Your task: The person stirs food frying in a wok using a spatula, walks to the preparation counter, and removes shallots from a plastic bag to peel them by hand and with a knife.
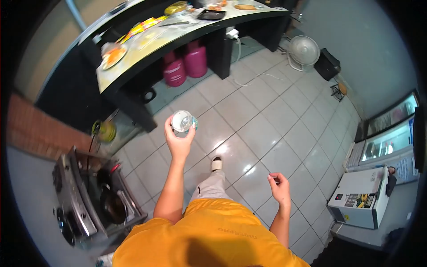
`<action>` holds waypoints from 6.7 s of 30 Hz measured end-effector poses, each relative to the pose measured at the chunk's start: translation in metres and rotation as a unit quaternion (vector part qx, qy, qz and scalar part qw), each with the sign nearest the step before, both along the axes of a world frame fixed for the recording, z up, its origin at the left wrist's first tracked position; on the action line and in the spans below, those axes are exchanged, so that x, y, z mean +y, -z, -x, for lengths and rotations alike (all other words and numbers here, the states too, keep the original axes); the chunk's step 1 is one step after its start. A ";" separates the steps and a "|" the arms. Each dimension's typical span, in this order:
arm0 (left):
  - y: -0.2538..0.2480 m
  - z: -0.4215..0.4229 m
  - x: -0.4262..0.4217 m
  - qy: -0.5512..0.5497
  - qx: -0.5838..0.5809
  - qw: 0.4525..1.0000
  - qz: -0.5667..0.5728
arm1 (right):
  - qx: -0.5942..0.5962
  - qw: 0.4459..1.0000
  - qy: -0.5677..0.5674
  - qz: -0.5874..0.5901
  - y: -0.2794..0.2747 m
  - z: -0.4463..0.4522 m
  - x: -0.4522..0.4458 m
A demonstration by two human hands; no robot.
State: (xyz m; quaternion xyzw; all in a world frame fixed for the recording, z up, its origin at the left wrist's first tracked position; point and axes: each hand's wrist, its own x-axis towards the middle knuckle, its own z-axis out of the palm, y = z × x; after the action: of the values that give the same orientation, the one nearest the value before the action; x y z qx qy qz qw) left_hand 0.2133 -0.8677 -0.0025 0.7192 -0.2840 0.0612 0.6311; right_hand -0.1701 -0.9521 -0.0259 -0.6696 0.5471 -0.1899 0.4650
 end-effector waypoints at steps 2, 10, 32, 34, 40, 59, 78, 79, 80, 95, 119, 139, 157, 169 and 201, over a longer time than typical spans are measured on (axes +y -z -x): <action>-0.005 -0.017 -0.070 0.042 0.033 0.998 0.029 | -0.008 0.999 0.028 0.020 0.006 -0.013 -0.045; -0.052 -0.097 -0.273 0.088 0.008 0.996 0.024 | -0.043 0.995 0.071 0.059 -0.045 -0.081 -0.218; -0.050 -0.173 -0.709 -0.077 0.018 0.997 -0.005 | -0.145 0.986 -0.072 0.049 -0.057 -0.229 -0.835; -0.040 -0.188 -0.744 -0.092 0.025 0.995 -0.019 | -0.152 0.984 -0.082 0.044 -0.052 -0.252 -0.872; -0.009 -0.266 -0.880 -0.083 0.076 0.993 -0.023 | -0.122 0.982 -0.143 -0.002 -0.003 -0.334 -0.984; 0.015 -0.499 -1.260 -0.095 0.151 0.982 -0.064 | -0.070 0.972 -0.226 0.006 0.004 -0.558 -1.394; 0.039 -0.635 -1.420 -0.316 0.082 0.932 -0.157 | -0.129 0.874 -0.468 -0.032 -0.047 -0.765 -1.646; 0.042 -0.639 -1.421 -0.313 0.087 0.934 -0.150 | -0.121 0.874 -0.470 -0.032 -0.048 -0.767 -1.647; 0.047 -0.638 -1.420 -0.308 0.095 0.935 -0.146 | -0.110 0.875 -0.469 -0.035 -0.049 -0.765 -1.645; 0.003 -0.621 -1.439 -0.366 -0.042 0.913 -0.174 | -0.167 0.900 -0.335 0.224 -0.256 -0.705 -1.651; -0.028 -0.547 -1.450 -0.274 0.124 0.953 0.023 | -0.063 0.784 -0.292 0.545 -0.368 -0.840 -1.984; -0.020 -0.549 -1.489 -0.155 0.203 0.965 0.058 | -0.123 0.843 -0.153 0.500 -0.374 -0.785 -1.980; -0.012 -0.541 -1.452 -0.186 0.238 0.952 0.057 | -0.277 0.954 -0.092 0.072 -0.331 -0.833 -2.013; -0.012 -0.551 -1.451 -0.169 0.222 0.957 0.076 | -0.423 0.883 -0.047 -0.196 -0.319 -0.798 -2.056; -0.004 -0.574 -1.441 -0.166 0.243 0.951 0.092 | -0.495 0.806 -0.142 0.290 -0.370 -0.703 -1.767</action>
State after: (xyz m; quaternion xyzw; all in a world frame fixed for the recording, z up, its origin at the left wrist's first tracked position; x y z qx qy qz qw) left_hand 0.7874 -2.3085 0.0019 0.6883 0.0084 0.0148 0.7252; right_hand 0.5326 -2.7187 0.3438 -0.6587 0.0607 -0.5776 0.4783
